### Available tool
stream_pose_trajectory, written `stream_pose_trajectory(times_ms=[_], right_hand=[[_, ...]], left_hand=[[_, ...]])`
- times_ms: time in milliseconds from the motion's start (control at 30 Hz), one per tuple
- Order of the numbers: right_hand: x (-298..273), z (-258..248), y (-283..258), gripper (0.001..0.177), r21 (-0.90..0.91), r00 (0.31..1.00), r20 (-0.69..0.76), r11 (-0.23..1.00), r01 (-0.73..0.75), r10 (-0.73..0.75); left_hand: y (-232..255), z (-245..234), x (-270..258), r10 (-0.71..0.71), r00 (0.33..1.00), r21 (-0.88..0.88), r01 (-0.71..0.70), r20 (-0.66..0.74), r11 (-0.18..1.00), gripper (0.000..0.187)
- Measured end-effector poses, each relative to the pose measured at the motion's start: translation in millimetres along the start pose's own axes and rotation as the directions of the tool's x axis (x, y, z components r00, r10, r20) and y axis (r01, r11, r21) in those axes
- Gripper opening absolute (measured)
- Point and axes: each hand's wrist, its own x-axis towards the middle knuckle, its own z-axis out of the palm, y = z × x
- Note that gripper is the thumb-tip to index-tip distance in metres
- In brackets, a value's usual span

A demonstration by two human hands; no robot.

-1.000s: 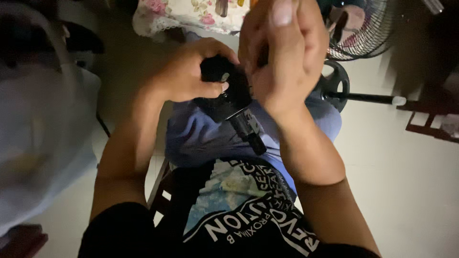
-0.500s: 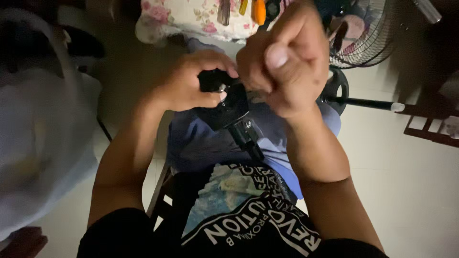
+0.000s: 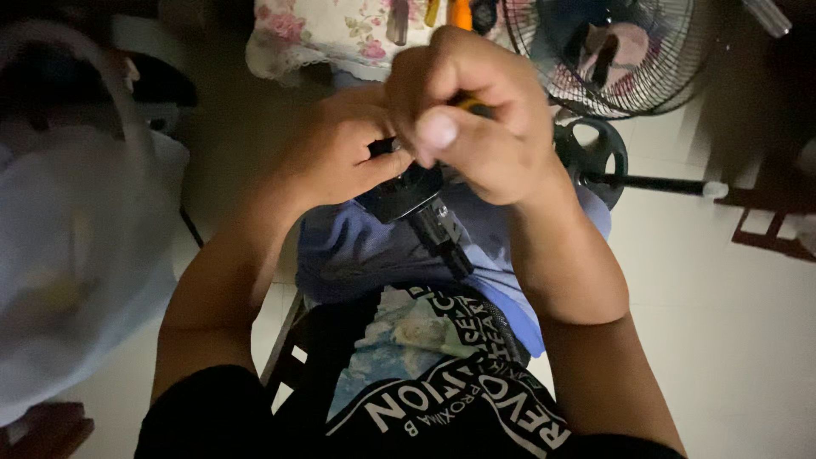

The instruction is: The person uses a screwdriver to remove screws from a black electrical component, then uses a metal tool to adjust internal parts. The person works on the component while seated with it on their lap.

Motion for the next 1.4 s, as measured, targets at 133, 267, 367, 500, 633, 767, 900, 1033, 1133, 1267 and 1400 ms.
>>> stream_pose_trajectory(times_ms=[133, 267, 367, 500, 633, 767, 900, 1033, 1133, 1267, 1400], right_hand=[[-3, 17, -14, 0.034, -0.170, 0.979, -0.205, 0.985, -0.013, -0.022], [-9, 31, -20, 0.038, -0.279, 0.913, -0.404, 0.958, -0.064, -0.057], [-7, 21, -11, 0.037, -0.261, 0.924, -0.372, 0.965, -0.008, -0.093], [-4, 23, 3, 0.035, -0.212, 0.902, -0.407, 0.975, 0.062, -0.146], [-3, 21, 10, 0.029, -0.137, 0.879, -0.453, 0.986, 0.095, -0.148], [-7, 11, 10, 0.029, 0.038, 0.945, -0.322, 0.997, 0.068, -0.053], [-2, 0, 10, 0.032, 0.087, 0.985, -0.171, 0.996, 0.028, -0.012], [-8, 15, 3, 0.032, -0.207, 0.923, -0.384, 0.976, -0.068, -0.017], [-10, 29, 2, 0.036, -0.226, 0.865, -0.495, 0.973, -0.040, -0.079], [-1, 25, 7, 0.044, -0.269, 0.884, -0.450, 0.963, 0.002, -0.128], [2, 20, 7, 0.048, -0.225, 0.937, -0.338, 0.974, 0.007, -0.085]], left_hand=[[0, 1, 8, 0.031, 0.999, 0.020, -0.031, -0.010, 0.999, 0.015], [3, -2, 5, 0.086, 0.996, -0.008, -0.086, -0.025, 0.996, 0.018], [3, -1, 6, 0.074, 0.996, 0.041, -0.076, 0.044, 0.996, 0.018], [6, 1, 7, 0.148, 0.989, 0.124, -0.149, 0.020, 0.981, 0.018], [6, -4, 4, -0.014, 0.996, 0.063, 0.009, 0.089, 0.998, 0.035], [3, -3, 2, 0.043, 0.997, 0.042, -0.045, 0.068, 0.998, 0.021], [-1, 1, 5, 0.044, 0.999, 0.014, -0.044, 0.030, 0.999, 0.016], [-5, -2, 8, 0.067, 0.998, 0.017, -0.067, 0.015, 0.998, 0.018], [-3, -3, 4, 0.071, 0.997, 0.002, -0.071, 0.039, 0.997, 0.019], [1, 0, 5, 0.133, 0.991, 0.046, -0.134, 0.011, 0.990, 0.015], [0, 5, 8, 0.081, 0.996, 0.037, -0.082, 0.036, 0.996, 0.013]])
